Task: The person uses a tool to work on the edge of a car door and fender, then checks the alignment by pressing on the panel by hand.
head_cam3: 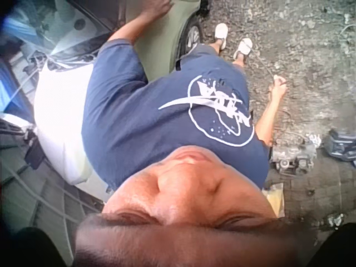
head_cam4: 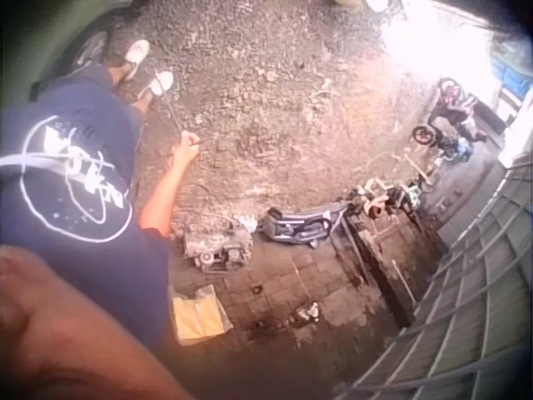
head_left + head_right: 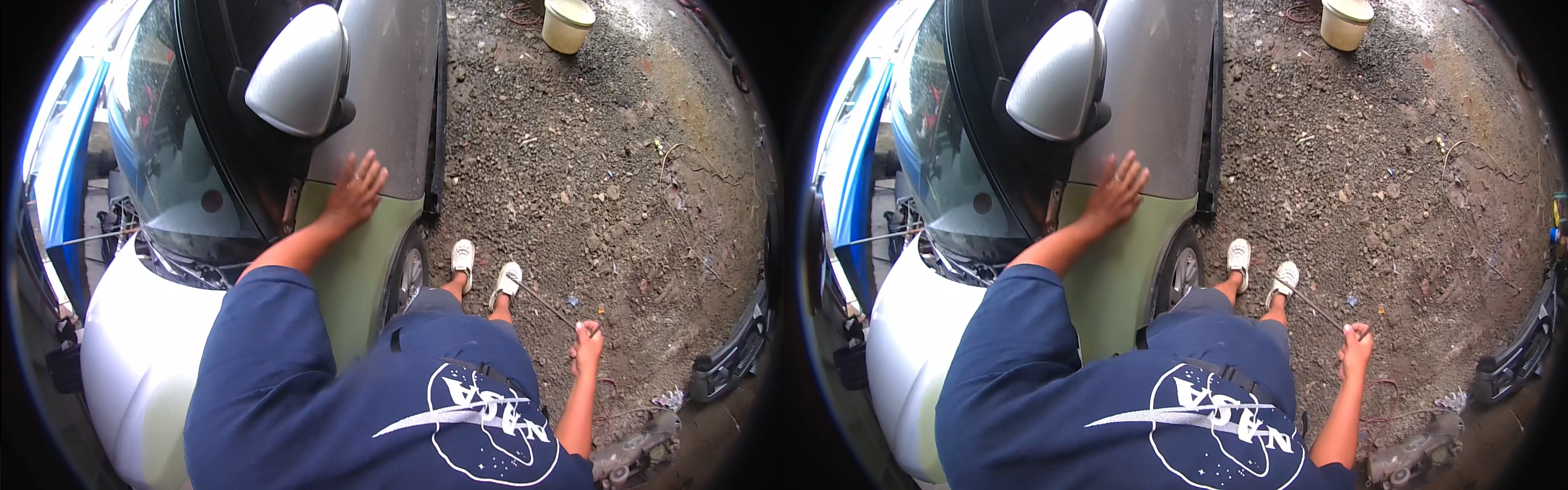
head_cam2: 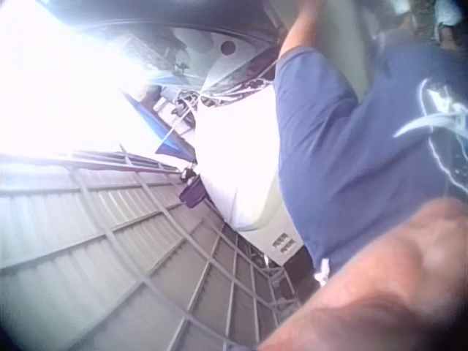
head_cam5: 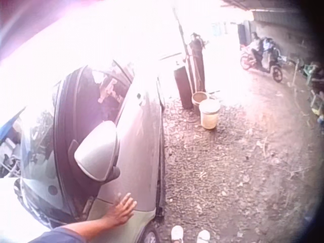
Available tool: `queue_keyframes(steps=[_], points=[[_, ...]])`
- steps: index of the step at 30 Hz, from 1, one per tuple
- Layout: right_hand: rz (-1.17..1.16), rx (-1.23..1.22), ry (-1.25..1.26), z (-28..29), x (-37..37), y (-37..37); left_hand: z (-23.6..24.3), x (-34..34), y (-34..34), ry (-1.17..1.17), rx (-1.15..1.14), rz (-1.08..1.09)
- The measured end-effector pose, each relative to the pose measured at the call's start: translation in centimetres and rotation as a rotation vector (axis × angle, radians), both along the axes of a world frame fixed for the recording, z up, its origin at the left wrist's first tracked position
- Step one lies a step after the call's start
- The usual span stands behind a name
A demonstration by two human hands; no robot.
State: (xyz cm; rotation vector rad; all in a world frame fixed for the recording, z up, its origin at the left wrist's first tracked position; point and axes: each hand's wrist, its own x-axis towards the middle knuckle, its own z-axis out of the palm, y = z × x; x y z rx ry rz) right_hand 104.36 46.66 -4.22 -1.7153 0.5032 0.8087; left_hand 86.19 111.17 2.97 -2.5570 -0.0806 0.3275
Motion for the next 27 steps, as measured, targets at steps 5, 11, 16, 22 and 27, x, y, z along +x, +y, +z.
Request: queue_keyframes(steps=[5,11,16,22,27], points=[[-0.113,0.082,0.070,0.0,-1.4,-2.1,3.5,6.3,-3.4,-0.103,-0.196,-0.034],[0.031,-0.065,0.085,-0.5,-0.2,-2.5,0.7,4.3,3.9,-0.039,0.209,-0.069],[0.011,-0.028,0.036,0.8,2.3,-2.1,1.2,-0.6,0.5,0.038,0.015,0.084],[0.086,0.006,0.062,-1.3,4.6,-3.6,4.4,-15.7,-18.8,-0.208,-0.447,0.528],[0.507,-0.116,-0.004,-2.8,9.6,-0.1,7.4,-22.9,-25.8,-0.550,-0.290,0.885]])
